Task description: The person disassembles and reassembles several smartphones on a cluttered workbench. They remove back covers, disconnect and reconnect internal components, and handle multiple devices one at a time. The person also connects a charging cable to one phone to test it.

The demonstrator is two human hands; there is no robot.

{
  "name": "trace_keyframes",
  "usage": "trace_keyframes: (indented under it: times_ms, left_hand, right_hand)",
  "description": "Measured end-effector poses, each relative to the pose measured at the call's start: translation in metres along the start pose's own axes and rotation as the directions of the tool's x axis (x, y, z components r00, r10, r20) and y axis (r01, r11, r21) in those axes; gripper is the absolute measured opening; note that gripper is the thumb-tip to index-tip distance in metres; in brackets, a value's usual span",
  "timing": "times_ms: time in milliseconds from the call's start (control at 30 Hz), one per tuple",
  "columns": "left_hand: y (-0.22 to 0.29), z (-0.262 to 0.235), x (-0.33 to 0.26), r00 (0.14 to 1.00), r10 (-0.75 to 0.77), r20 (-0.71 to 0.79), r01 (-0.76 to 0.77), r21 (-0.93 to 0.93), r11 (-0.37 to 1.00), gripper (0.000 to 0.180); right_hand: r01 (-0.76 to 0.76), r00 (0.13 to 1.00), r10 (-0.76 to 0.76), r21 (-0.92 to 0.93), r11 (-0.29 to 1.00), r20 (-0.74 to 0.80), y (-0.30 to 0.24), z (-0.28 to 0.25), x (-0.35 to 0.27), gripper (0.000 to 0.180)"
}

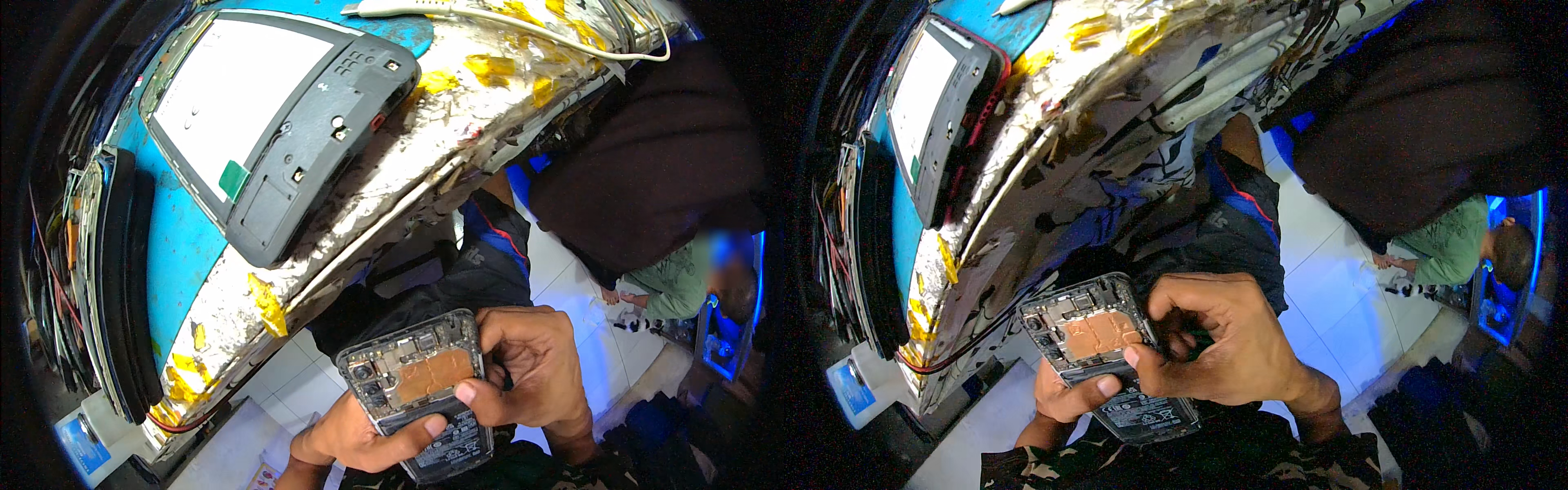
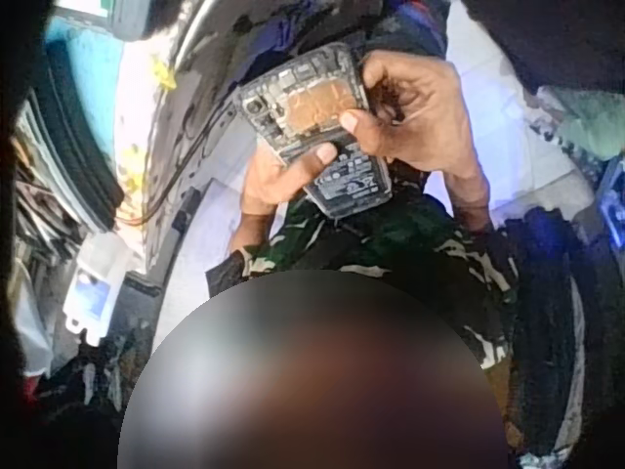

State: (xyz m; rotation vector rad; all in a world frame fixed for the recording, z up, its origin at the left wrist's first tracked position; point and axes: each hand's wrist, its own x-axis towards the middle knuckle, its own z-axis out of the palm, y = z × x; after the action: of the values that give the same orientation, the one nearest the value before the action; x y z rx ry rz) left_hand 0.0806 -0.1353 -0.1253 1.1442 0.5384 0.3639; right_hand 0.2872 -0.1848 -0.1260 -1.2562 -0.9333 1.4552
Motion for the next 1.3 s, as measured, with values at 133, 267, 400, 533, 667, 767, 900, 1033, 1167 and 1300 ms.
trace_keyframes:
  times_ms: [133, 267, 400, 533, 667, 767, 900, 1033, 1167, 1300]
  left_hand:
    - [0.007, 0.003, 0.005, 1.0, -0.016, 0.003, 0.017, -0.147, 0.989, 0.05]
    - [0.02, 0.016, 0.009, 0.893, -0.447, -0.054, 0.368, -0.484, 0.794, 0.069]
    - [0.028, 0.024, 0.017, 0.857, -0.511, -0.061, 0.404, -0.535, 0.742, 0.074]
    - [0.027, 0.033, 0.021, 0.86, -0.48, -0.173, 0.336, -0.515, 0.788, 0.074]
    - [0.01, 0.024, 0.021, 0.989, -0.115, 0.095, 0.147, -0.512, 0.846, 0.059]
    - [-0.005, 0.027, 0.014, 0.999, -0.019, 0.041, 0.038, -0.557, 0.829, 0.066]
    - [-0.012, 0.034, 0.01, 0.992, -0.041, -0.122, -0.037, -0.574, 0.818, 0.071]
    - [-0.007, 0.043, 0.01, 0.971, 0.004, -0.24, -0.122, -0.475, 0.871, 0.075]
    - [-0.003, 0.051, 0.003, 0.942, 0.05, -0.332, -0.188, -0.4, 0.897, 0.076]
    - [0.006, 0.041, -0.008, 0.9, 0.122, -0.419, -0.281, -0.344, 0.896, 0.075]
  right_hand:
    - [-0.07, 0.997, 0.075, 0.165, 0.984, -0.02, 0.002, 0.005, -0.003, 0.022]
    - [-0.035, 0.999, 0.036, 0.203, 0.979, 0.002, 0.005, 0.004, -0.002, 0.019]
    - [-0.078, 0.997, 0.07, 0.306, 0.949, 0.037, 0.002, -0.005, -0.008, 0.017]
    - [0.046, 0.998, -0.032, 0.264, 0.963, -0.058, 0.008, -0.009, -0.013, 0.026]
    - [-0.039, 0.986, 0.062, 0.151, 0.988, -0.154, 0.01, -0.018, -0.03, 0.085]
    - [-0.009, 0.997, 0.022, 0.185, 0.983, -0.067, 0.006, -0.033, -0.045, 0.085]
    - [0.077, 0.997, -0.079, 0.301, 0.951, -0.007, 0.008, -0.037, -0.058, 0.071]
    - [0.122, 0.991, -0.131, 0.182, 0.976, 0.035, 0.007, -0.034, -0.067, 0.078]
    - [0.158, 0.986, -0.163, 0.106, 0.982, 0.043, -0.002, -0.028, -0.068, 0.079]
    - [0.468, 0.881, -0.464, -0.328, 0.821, 0.096, -0.009, -0.02, -0.046, 0.086]
